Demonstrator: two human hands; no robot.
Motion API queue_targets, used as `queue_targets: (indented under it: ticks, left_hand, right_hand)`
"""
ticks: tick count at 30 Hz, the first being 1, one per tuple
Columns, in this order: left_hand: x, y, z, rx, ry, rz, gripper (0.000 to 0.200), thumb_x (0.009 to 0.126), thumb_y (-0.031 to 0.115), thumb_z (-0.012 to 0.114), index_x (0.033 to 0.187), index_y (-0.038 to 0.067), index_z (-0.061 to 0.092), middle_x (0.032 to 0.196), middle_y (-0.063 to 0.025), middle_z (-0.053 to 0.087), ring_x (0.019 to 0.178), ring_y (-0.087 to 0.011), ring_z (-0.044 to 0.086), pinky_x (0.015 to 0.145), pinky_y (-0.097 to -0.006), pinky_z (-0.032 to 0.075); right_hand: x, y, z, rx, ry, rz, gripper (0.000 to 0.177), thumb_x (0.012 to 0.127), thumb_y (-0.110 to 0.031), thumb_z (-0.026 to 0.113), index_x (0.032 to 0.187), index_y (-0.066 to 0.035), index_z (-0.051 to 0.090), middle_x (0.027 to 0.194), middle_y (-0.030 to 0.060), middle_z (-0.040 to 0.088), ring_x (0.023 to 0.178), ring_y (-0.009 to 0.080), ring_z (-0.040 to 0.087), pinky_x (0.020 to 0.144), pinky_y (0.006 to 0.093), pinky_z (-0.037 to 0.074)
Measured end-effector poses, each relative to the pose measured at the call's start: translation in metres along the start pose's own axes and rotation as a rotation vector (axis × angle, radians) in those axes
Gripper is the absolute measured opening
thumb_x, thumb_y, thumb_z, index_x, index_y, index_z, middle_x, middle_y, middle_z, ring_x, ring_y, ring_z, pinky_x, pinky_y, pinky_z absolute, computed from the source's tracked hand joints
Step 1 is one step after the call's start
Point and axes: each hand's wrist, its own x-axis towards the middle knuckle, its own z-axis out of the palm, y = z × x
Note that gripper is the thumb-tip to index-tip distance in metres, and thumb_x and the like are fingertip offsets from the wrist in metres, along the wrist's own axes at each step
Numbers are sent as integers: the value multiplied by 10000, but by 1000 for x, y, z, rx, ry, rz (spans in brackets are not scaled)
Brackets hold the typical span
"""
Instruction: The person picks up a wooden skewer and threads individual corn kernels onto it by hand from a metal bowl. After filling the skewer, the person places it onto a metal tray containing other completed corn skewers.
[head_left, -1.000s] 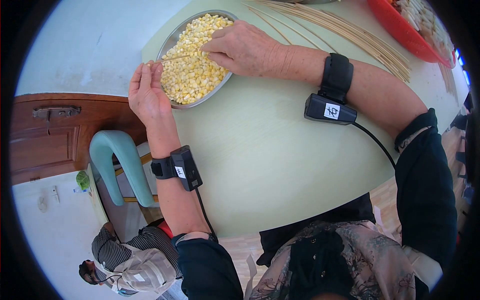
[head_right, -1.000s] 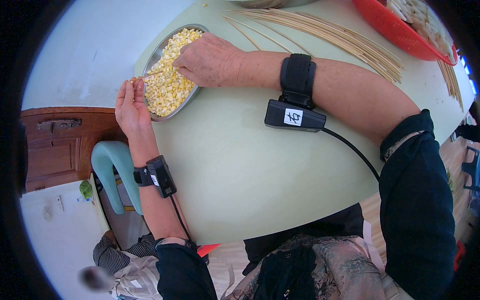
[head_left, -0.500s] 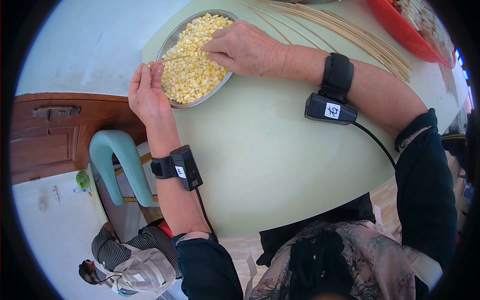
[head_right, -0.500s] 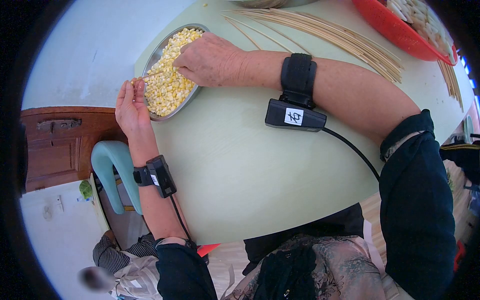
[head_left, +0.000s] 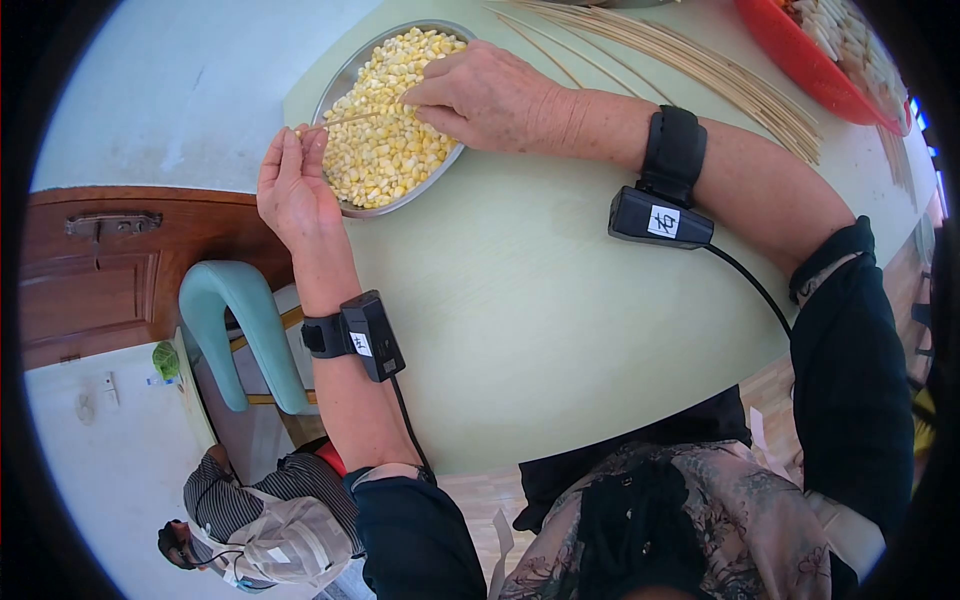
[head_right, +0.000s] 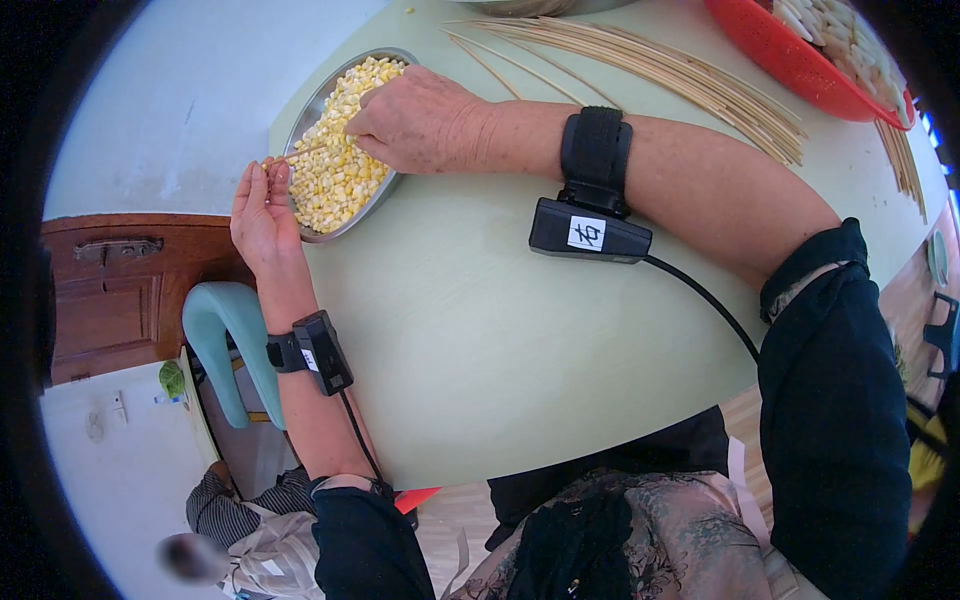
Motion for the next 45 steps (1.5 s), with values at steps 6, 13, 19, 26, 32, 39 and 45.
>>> queue_targets:
  ticks: [6,13,19,26,32,39,45]
  left_hand:
    - [-1,-1,1,2,-1,-6,164,857,-11,558,995,-92,521,935,-186,587,843,-238,609,790,-314,540]
    - [-4,0,5,49,-22,10,172,854,-10,563,996,-98,523,937,-187,589,843,-239,609,788,-308,538]
    - [0,0,-1,-6,-4,8,180,853,-15,562,1003,-103,513,937,-181,583,846,-245,608,792,-317,540]
    - [-1,-1,1,-1,26,6,186,853,-15,563,1006,-98,499,944,-181,575,855,-243,600,798,-323,540]
    - [-2,-1,1,9,10,8,195,855,-13,562,1018,-101,501,941,-177,574,857,-238,597,798,-317,536]
    - [-1,0,1,19,17,7,193,854,-16,562,1015,-107,504,938,-180,574,860,-235,598,795,-307,537]
    - [-3,-1,3,24,16,16,181,853,-16,562,1003,-105,514,938,-180,581,852,-236,603,785,-308,542]
  right_hand:
    - [-4,2,2,62,60,-26,158,845,-143,565,935,-36,640,719,109,590,666,254,594,653,371,494]
    - [-1,2,2,-23,16,-18,238,877,-210,494,928,-62,673,757,110,651,706,222,636,714,354,508]
    - [0,1,3,35,49,-26,194,857,-173,527,934,-51,656,742,115,621,687,249,615,691,370,500]
    - [-2,1,1,55,45,-14,174,836,-150,576,947,-34,643,725,116,598,678,267,597,660,371,494]
    - [-1,0,-2,0,1,-1,246,872,-210,497,970,-71,675,795,101,662,729,219,639,738,349,510]
    - [0,0,-1,-4,-18,5,253,880,-209,487,989,-74,672,802,102,664,730,215,640,744,343,510]
    - [-3,0,2,41,40,-8,171,853,-150,562,948,-33,642,738,112,604,679,244,603,672,359,505]
